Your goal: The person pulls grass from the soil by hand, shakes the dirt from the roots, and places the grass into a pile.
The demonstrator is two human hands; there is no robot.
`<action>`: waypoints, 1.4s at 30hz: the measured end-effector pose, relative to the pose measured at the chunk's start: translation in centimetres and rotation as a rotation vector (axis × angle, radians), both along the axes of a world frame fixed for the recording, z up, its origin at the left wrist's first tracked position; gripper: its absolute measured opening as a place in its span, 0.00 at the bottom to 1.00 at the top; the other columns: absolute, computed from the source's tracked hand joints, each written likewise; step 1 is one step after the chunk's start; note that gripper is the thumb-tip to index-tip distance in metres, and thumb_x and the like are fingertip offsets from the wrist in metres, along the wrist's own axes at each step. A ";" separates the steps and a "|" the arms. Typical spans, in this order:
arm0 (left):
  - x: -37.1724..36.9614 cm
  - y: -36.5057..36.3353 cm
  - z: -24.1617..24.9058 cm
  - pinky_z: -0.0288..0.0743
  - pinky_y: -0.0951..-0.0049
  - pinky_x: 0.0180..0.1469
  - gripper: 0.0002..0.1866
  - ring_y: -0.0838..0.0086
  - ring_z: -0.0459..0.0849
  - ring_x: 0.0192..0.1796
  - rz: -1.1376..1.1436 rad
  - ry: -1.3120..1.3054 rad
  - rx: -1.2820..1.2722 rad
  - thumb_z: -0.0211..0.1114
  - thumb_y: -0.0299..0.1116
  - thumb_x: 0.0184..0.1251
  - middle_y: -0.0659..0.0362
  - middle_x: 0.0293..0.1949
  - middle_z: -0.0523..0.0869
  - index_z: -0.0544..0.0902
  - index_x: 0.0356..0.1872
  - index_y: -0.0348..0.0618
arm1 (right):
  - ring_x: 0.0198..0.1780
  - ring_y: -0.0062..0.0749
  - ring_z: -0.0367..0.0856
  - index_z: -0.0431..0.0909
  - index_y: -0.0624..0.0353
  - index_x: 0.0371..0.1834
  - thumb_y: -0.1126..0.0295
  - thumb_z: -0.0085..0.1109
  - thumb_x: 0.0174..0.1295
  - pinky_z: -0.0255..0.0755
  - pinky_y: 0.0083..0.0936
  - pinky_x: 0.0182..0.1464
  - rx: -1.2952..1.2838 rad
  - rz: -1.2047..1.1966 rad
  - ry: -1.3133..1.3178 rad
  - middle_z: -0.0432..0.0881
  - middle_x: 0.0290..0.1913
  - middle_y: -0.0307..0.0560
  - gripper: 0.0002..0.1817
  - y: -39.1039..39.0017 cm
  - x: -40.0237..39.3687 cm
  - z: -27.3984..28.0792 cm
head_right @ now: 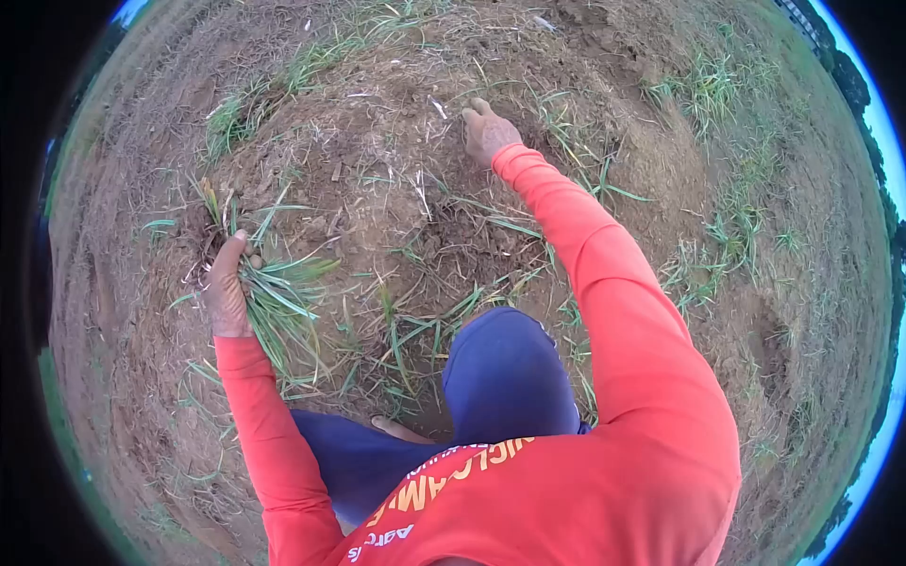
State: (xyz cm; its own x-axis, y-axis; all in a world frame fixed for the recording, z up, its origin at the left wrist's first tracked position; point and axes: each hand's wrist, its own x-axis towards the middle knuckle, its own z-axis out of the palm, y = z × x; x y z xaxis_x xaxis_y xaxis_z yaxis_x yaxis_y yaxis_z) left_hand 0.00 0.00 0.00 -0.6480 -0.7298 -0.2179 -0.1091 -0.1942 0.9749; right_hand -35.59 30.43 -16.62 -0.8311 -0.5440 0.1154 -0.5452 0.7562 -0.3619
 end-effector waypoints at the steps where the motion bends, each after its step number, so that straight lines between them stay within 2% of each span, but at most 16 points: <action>1: 1.3 0.0 0.4 0.77 0.74 0.37 0.13 0.76 0.81 0.29 0.000 -0.059 0.010 0.74 0.39 0.68 0.59 0.28 0.84 0.85 0.42 0.41 | 0.68 0.66 0.78 0.80 0.53 0.62 0.60 0.53 0.73 0.77 0.51 0.65 -0.010 -0.009 0.047 0.72 0.72 0.63 0.19 -0.1 0.1 -0.4; 3: -0.8 0.8 -0.7 0.77 0.75 0.35 0.12 0.77 0.81 0.29 0.018 -0.049 0.089 0.74 0.40 0.69 0.60 0.27 0.83 0.84 0.40 0.43 | 0.67 0.63 0.79 0.81 0.56 0.59 0.63 0.50 0.73 0.78 0.50 0.63 0.089 -0.057 0.119 0.74 0.71 0.61 0.18 0.2 -3.9 -0.2; 5: 0.3 1.2 -0.2 0.77 0.75 0.33 0.12 0.77 0.80 0.28 0.052 -0.041 0.202 0.73 0.41 0.69 0.61 0.26 0.82 0.83 0.39 0.44 | 0.65 0.62 0.79 0.80 0.60 0.59 0.64 0.49 0.73 0.79 0.52 0.62 0.290 -0.141 0.040 0.72 0.72 0.61 0.18 -0.9 -2.4 0.0; 9: -0.4 0.7 0.2 0.77 0.75 0.30 0.13 0.76 0.82 0.27 0.039 -0.007 0.196 0.73 0.43 0.69 0.60 0.26 0.82 0.82 0.38 0.45 | 0.62 0.57 0.85 0.87 0.63 0.53 0.63 0.49 0.70 0.79 0.45 0.63 0.370 -0.179 -0.188 0.84 0.62 0.66 0.20 -2.1 -3.7 5.8; 10: -0.4 0.7 0.2 0.77 0.75 0.30 0.13 0.76 0.81 0.27 0.036 -0.009 0.198 0.73 0.43 0.69 0.60 0.26 0.82 0.82 0.38 0.45 | 0.61 0.56 0.86 0.89 0.63 0.51 0.63 0.53 0.67 0.79 0.44 0.63 0.328 -0.220 -0.192 0.87 0.56 0.67 0.20 -1.9 -5.5 4.6; 14: -0.3 0.7 0.2 0.77 0.74 0.30 0.13 0.76 0.82 0.27 0.020 -0.045 0.199 0.73 0.43 0.69 0.60 0.27 0.83 0.82 0.38 0.46 | 0.62 0.60 0.84 0.87 0.65 0.53 0.62 0.63 0.62 0.78 0.47 0.64 0.311 -0.154 -0.243 0.86 0.58 0.68 0.21 -0.1 -10.0 0.8; 17: -1.0 0.9 0.0 0.76 0.75 0.26 0.12 0.76 0.81 0.24 0.052 -0.043 0.198 0.71 0.41 0.72 0.61 0.25 0.83 0.81 0.35 0.47 | 0.53 0.62 0.88 0.90 0.64 0.42 0.62 0.61 0.60 0.81 0.47 0.58 0.305 -0.177 -0.068 0.88 0.49 0.65 0.17 0.1 -10.1 -0.5; 20: -1.0 0.9 0.0 0.76 0.75 0.24 0.11 0.76 0.81 0.22 0.079 -0.034 0.197 0.71 0.40 0.73 0.62 0.24 0.84 0.81 0.34 0.47 | 0.58 0.60 0.86 0.89 0.61 0.51 0.60 0.64 0.62 0.79 0.46 0.62 0.356 -0.229 -0.108 0.87 0.56 0.64 0.19 0.3 -7.6 3.7; 23: -0.7 1.0 0.5 0.76 0.75 0.23 0.11 0.77 0.82 0.22 0.076 -0.050 0.229 0.71 0.41 0.73 0.62 0.24 0.84 0.81 0.34 0.47 | 0.54 0.56 0.88 0.89 0.57 0.51 0.57 0.67 0.62 0.80 0.45 0.59 0.280 -0.203 -0.128 0.89 0.52 0.60 0.20 2.5 -10.1 5.8; 28: -1.0 0.7 0.1 0.76 0.75 0.22 0.12 0.76 0.81 0.20 0.065 -0.046 0.210 0.71 0.42 0.72 0.61 0.24 0.84 0.82 0.35 0.46 | 0.47 0.42 0.89 0.89 0.56 0.51 0.56 0.69 0.64 0.80 0.37 0.55 -0.128 -0.080 -0.139 0.91 0.44 0.51 0.18 5.9 -9.4 9.9; 30: -1.1 0.6 -0.1 0.76 0.75 0.22 0.12 0.75 0.81 0.20 0.035 -0.045 0.232 0.71 0.42 0.72 0.61 0.24 0.85 0.82 0.35 0.46 | 0.46 0.31 0.86 0.89 0.55 0.51 0.59 0.68 0.67 0.79 0.32 0.54 -0.335 -0.127 -0.231 0.90 0.43 0.43 0.15 7.4 -9.2 9.9; 33: -1.2 1.1 -0.1 0.75 0.75 0.26 0.12 0.76 0.82 0.23 0.039 -0.050 0.214 0.72 0.40 0.72 0.60 0.25 0.85 0.83 0.34 0.44 | 0.46 0.26 0.84 0.88 0.56 0.52 0.58 0.69 0.68 0.78 0.29 0.54 -0.447 -0.168 -0.254 0.90 0.43 0.41 0.16 9.5 -11.1 7.7; 34: -1.2 1.0 0.0 0.76 0.75 0.26 0.12 0.76 0.82 0.23 0.012 -0.051 0.199 0.71 0.40 0.72 0.60 0.25 0.85 0.84 0.35 0.44 | 0.48 0.37 0.88 0.87 0.57 0.52 0.61 0.66 0.68 0.80 0.35 0.55 -0.322 -0.175 -0.169 0.91 0.46 0.49 0.15 9.9 -10.1 7.4; 37: -1.1 1.1 0.1 0.75 0.75 0.26 0.12 0.76 0.82 0.23 0.031 -0.042 0.230 0.71 0.40 0.72 0.60 0.25 0.85 0.83 0.35 0.44 | 0.53 0.52 0.89 0.87 0.59 0.51 0.64 0.62 0.67 0.80 0.41 0.58 0.061 -0.150 0.033 0.90 0.49 0.60 0.15 11.5 -8.6 1.9; 40: -1.0 1.2 0.3 0.76 0.74 0.26 0.12 0.75 0.81 0.22 0.044 -0.037 0.208 0.71 0.41 0.72 0.60 0.25 0.84 0.83 0.35 0.44 | 0.59 0.61 0.85 0.87 0.61 0.50 0.66 0.59 0.65 0.77 0.46 0.63 0.265 -0.265 -0.052 0.87 0.53 0.66 0.15 12.1 -6.0 -0.7; 42: -1.0 1.5 0.4 0.76 0.74 0.25 0.12 0.75 0.81 0.22 0.059 -0.046 0.214 0.72 0.41 0.71 0.60 0.25 0.84 0.83 0.35 0.45 | 0.60 0.60 0.85 0.87 0.61 0.51 0.64 0.59 0.65 0.76 0.45 0.65 0.226 -0.238 -0.129 0.87 0.53 0.66 0.17 12.8 -5.7 -0.9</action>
